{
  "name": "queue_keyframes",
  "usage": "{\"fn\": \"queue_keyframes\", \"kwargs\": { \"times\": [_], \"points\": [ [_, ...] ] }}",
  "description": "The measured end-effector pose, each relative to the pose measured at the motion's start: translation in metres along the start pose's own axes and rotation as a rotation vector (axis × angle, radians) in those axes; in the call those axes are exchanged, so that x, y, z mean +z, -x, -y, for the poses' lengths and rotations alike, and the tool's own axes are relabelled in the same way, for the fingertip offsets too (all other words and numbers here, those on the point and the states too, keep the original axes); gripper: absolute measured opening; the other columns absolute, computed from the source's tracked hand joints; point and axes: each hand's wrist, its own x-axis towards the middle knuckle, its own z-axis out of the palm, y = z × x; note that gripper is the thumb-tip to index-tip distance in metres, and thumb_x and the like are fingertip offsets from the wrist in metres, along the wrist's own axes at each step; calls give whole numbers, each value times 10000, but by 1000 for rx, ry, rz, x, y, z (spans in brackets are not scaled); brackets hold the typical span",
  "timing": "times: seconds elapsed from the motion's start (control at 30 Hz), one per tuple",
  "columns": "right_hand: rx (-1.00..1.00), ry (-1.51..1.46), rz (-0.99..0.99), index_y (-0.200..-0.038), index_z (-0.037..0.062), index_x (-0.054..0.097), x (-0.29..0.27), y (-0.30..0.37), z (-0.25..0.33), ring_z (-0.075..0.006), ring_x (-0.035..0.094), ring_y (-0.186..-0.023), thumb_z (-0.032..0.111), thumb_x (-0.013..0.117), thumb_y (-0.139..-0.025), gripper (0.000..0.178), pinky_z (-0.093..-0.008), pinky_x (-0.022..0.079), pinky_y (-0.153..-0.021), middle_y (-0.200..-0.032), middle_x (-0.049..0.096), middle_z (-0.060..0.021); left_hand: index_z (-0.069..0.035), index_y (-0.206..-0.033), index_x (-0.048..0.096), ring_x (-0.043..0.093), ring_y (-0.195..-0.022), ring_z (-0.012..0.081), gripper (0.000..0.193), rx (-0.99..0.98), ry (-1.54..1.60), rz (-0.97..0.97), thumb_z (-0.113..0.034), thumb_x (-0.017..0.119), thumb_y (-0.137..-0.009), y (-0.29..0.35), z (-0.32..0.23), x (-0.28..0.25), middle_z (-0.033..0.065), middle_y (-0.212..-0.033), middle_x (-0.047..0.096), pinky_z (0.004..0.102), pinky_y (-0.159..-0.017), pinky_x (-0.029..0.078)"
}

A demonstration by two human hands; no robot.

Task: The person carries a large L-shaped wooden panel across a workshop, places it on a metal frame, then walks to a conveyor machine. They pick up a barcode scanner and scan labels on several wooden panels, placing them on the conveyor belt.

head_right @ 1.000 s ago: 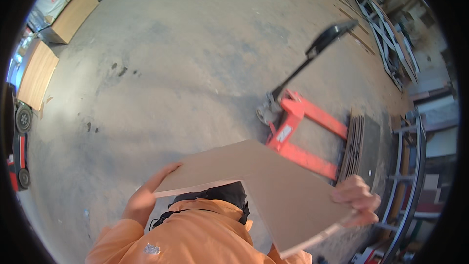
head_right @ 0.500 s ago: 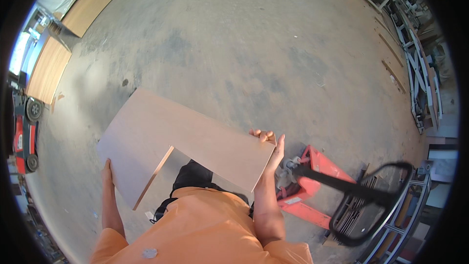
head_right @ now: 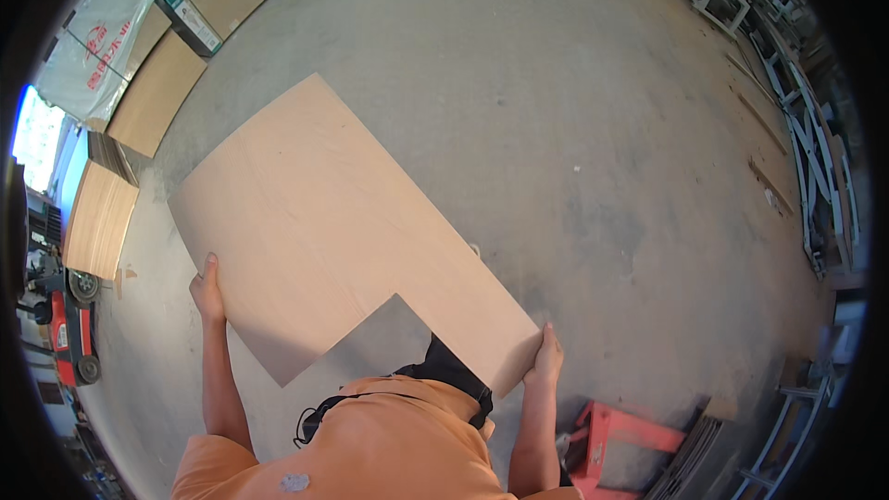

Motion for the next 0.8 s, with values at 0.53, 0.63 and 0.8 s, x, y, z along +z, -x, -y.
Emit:
{"fn": "queue_keyframes", "kwargs": {
  "times": [0.53, 0.63, 0.8],
  "points": [
    [-777, -515, -220, -681, 141, 395, 367, -270, 403, -124, 406, -573, 403, 455, -1006, 422, -306, 382, -585, -598, 400, 8, 13, -1175, 596, 616, -958, 202, 538, 57, 116, 156, -465, 412, -1010, -393, -172, 451, 114, -1058, 642, 325, -848, 486],
    [-835, -720, -127, -645, 152, 340, 426, -317, 491, -138, 358, -490, 393, 407, -1018, 449, -315, 368, -534, -557, 374, 0, -5, -1252, 548, 580, -1095, 235, 588, 403, 329, 281, -515, 449, -977, -466, -194, 567, 145, -1205, 587, 354, -958, 456],
    [-911, -814, -109, -638, 158, 329, 466, -365, 614, -170, 360, -477, 426, 349, -1020, 467, -341, 383, -541, -555, 361, -10, 10, -1375, 454, 473, -1267, 269, 733, 44, 800, 428, -550, 548, -911, -533, -257, 711, 166, -1397, 463, 368, -1091, 352]
  ]
}}
